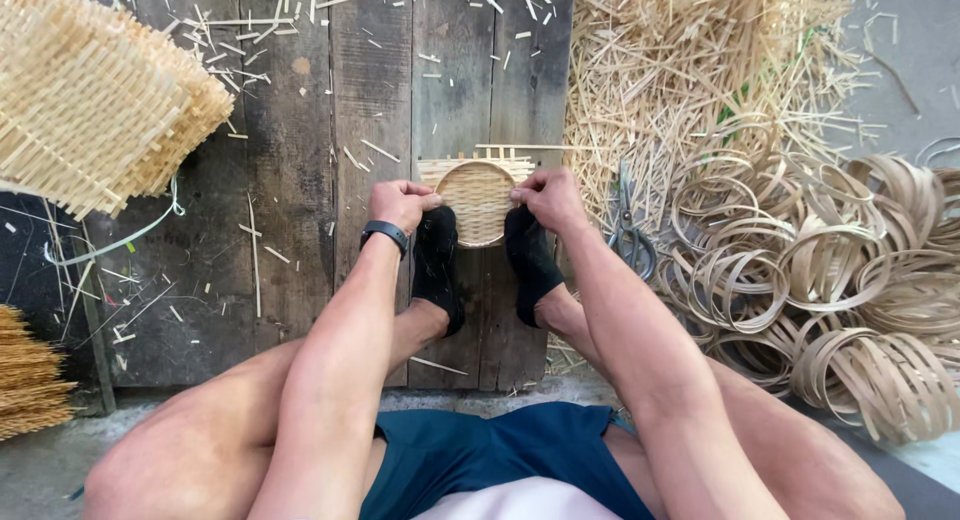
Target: The person weaves flat bamboo mats into circular bowls by wrapping them around a bamboo ring and trimming the excess with shears. The person repeats this process multiple times, stacking finished bowls aside.
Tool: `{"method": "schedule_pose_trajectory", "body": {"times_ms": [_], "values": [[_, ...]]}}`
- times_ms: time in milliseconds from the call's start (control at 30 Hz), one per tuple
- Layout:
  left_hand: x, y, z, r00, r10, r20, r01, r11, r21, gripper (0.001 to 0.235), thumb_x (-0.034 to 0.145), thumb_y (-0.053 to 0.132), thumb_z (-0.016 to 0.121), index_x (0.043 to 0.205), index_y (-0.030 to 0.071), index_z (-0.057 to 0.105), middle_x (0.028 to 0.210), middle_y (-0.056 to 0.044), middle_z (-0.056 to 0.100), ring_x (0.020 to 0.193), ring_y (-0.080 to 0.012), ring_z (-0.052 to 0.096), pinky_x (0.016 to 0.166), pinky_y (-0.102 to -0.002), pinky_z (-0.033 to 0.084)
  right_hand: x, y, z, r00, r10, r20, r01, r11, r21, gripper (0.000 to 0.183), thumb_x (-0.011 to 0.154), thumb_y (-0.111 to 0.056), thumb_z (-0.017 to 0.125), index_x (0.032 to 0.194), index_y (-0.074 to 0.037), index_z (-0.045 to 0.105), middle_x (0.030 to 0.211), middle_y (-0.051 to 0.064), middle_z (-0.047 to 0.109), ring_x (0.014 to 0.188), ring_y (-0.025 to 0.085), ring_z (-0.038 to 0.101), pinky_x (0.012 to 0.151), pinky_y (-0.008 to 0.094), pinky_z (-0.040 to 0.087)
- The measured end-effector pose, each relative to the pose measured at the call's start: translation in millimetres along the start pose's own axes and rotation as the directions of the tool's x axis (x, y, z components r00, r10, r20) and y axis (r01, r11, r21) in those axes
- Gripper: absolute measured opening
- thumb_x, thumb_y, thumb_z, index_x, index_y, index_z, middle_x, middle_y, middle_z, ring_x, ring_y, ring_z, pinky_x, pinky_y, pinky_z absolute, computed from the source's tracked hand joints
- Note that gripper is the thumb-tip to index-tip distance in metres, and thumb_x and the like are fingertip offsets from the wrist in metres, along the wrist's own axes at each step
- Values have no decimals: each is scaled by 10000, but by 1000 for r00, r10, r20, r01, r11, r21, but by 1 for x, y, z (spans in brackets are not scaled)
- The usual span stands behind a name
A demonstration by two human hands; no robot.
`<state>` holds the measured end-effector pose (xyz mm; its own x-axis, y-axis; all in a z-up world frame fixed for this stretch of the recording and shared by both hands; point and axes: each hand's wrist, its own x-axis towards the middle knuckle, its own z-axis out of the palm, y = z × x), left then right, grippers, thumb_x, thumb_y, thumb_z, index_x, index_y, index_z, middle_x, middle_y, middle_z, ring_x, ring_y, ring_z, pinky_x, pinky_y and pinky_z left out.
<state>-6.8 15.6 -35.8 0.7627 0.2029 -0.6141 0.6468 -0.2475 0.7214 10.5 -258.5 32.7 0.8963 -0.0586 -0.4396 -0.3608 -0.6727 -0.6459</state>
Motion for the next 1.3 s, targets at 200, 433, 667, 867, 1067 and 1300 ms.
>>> {"method": "schedule_pose_trajectory", "body": {"times_ms": [200,433,667,867,1067,1300], "values": [[-15,37,-7,987,161,20,-157,914,373,258,666,132,926,897,94,817,911,-87,764,831,-224,724,806,-361,572,-32,-21,19,849,-415,-326,286,882,-375,162,775,-234,835,753,-83,782,712,79,708,650,231,653,616,418,551],[-4,76,28,554,812,182,-813,480,330,176,909,234,763,1034,118,806,1052,-116,733,998,-304,636,880,-404,508,-98,-15,125,800,522,295,-534,397,746,319,968,-291,725,810,-25,646,652,51,616,484,147,547,399,300,406],[7,48,43,796,591,128,-597,802,9,198,928,262,764,1051,110,798,962,-98,759,866,-219,732,773,-327,562,-96,4,151,934,219,-282,-21,821,571,207,965,-207,698,1000,-5,728,827,13,747,701,49,600,624,261,504],[9,53,42,845,514,149,-522,853,16,237,894,288,798,1069,128,808,937,-94,779,837,-187,742,765,-310,562,-101,5,139,888,458,38,-367,656,659,319,967,-248,735,935,68,707,765,52,645,649,144,533,577,332,438],[19,39,44,839,519,163,-516,854,-65,263,889,286,800,1081,107,801,1004,-99,801,901,-150,758,806,-278,579,-97,10,152,937,235,-258,-31,793,609,248,938,-189,705,1054,29,724,956,58,775,837,98,661,767,276,529],[17,47,46,849,510,140,-518,854,33,280,885,312,784,1078,109,797,990,-97,798,881,-144,768,795,-278,584,-109,-16,113,961,271,-56,-217,862,458,246,991,-243,707,1020,-2,751,890,145,765,760,221,671,699,374,546]]}}
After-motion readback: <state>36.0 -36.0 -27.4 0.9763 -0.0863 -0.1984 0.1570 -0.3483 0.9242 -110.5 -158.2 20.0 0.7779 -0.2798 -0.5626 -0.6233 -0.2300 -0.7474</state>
